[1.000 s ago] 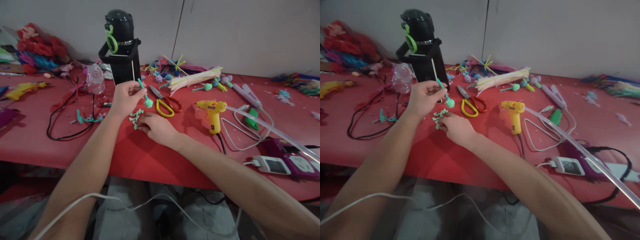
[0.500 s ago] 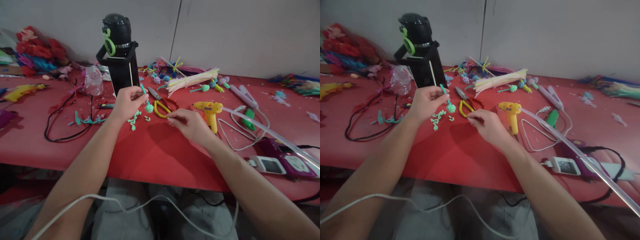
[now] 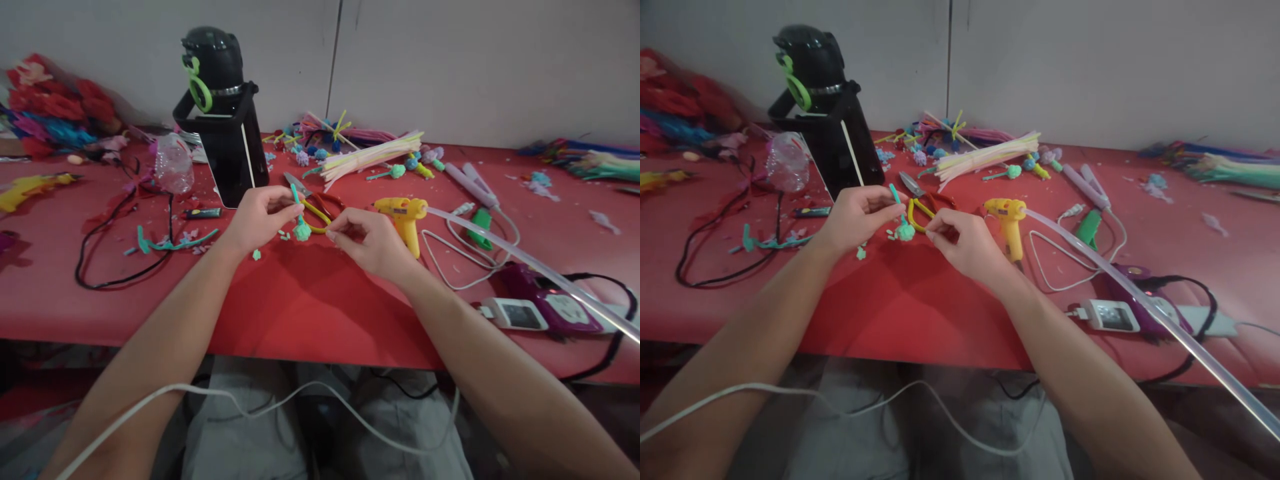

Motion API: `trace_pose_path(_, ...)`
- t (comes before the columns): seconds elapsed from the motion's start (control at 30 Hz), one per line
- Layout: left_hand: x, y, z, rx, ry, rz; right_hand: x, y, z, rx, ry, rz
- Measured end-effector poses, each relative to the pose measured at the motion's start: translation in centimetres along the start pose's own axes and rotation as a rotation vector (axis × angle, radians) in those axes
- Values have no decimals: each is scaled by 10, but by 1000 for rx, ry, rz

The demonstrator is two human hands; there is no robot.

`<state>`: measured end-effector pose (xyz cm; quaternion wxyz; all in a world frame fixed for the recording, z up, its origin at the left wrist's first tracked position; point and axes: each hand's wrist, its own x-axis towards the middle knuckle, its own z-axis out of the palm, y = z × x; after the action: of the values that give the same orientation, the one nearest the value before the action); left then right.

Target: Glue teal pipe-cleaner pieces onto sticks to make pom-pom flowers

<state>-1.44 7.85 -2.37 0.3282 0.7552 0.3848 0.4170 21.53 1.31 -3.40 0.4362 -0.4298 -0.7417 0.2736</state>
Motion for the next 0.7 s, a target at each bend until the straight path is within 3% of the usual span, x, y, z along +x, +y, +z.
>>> trace_pose_path(0.37, -2, 13, 8, 24, -20, 13, 3, 9, 7, -116, 56, -111)
trace_pose_path(0.7, -3, 13, 13, -36, -35, 45, 6, 4, 6, -132, 71, 174)
